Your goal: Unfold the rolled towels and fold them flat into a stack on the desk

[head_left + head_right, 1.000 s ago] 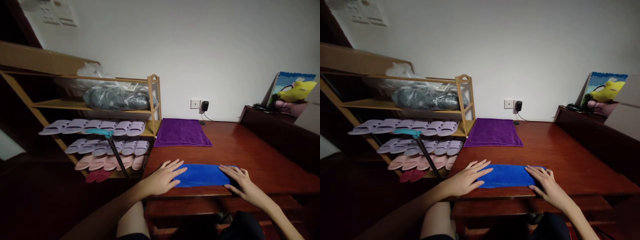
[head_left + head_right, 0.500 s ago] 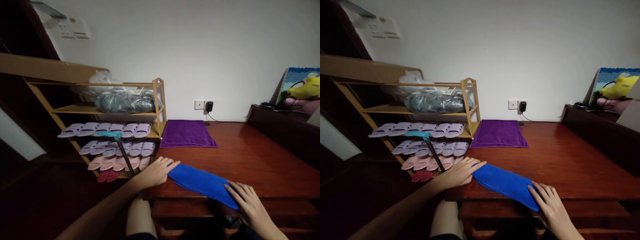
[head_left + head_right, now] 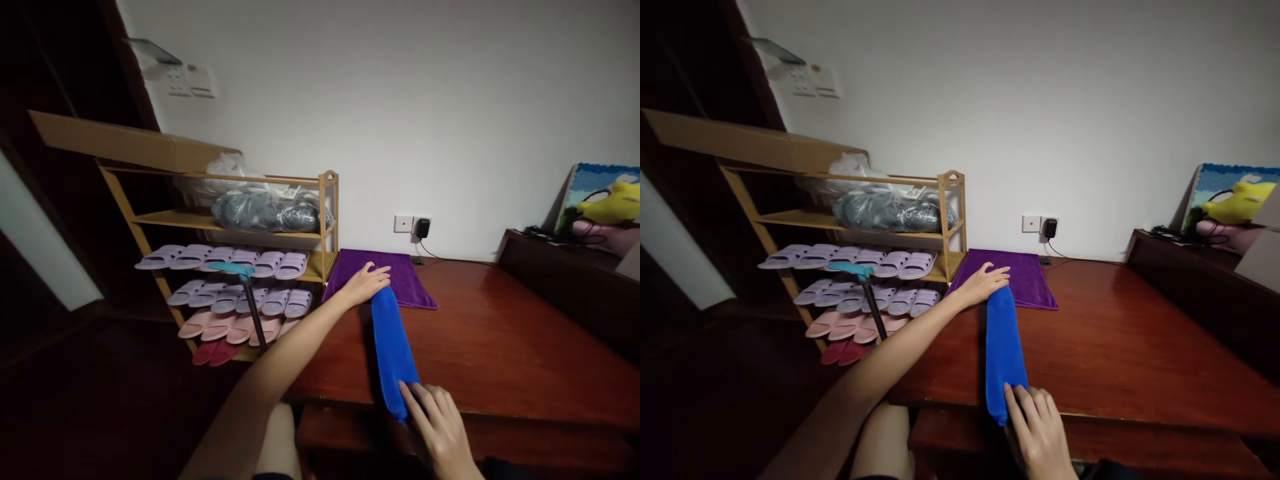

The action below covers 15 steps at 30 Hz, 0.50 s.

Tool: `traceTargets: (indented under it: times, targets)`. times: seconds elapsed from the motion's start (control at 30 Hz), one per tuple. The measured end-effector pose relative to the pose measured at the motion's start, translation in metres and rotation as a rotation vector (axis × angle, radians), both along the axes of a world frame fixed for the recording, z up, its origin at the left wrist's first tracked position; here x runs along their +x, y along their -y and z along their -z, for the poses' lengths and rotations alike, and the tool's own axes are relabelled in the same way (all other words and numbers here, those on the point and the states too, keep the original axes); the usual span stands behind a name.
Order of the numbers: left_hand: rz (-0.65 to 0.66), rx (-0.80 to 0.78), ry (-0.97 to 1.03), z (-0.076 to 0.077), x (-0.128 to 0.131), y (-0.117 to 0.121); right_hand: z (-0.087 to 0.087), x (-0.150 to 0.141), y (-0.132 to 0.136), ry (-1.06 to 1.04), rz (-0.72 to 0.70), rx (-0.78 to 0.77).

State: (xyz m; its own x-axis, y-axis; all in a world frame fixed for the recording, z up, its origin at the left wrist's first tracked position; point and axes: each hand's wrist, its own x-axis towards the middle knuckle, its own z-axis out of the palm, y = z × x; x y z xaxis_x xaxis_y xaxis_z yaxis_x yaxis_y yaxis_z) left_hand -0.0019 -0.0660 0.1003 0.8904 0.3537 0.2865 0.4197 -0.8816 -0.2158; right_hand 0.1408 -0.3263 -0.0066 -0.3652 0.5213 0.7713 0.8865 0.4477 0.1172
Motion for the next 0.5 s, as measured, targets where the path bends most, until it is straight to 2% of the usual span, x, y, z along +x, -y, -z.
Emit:
traceTargets:
  times: [0.13, 0.2, 0.3, 0.43, 0.5]
  targets:
    - [-0.051, -0.015, -0.019, 0.016, 0.022, -0.023, 0.008, -0.024, -0.024, -0.131, 0.053, -0.012]
    - [-0.074, -0.012, -0.028, 0.024, 0.02, -0.027, 0.005, -0.027, -0.028, -0.153, 0.039, -0.033]
    - [-0.162, -0.022, 0.016, 0.028, 0.002, -0.026, -0.007, -0.023, -0.026, -0.116, 0.007, -0.07]
    - [-0.365, -0.28, 0.303, 0.03, -0.03, -0.014, -0.025, -0.017, -0.024, -0.057, 0.017, -0.15]
    - [-0.416, -0.416, 0.386, 0.036, -0.041, -0.005, -0.032, -0.021, -0.027, -0.067, 0.064, -0.208]
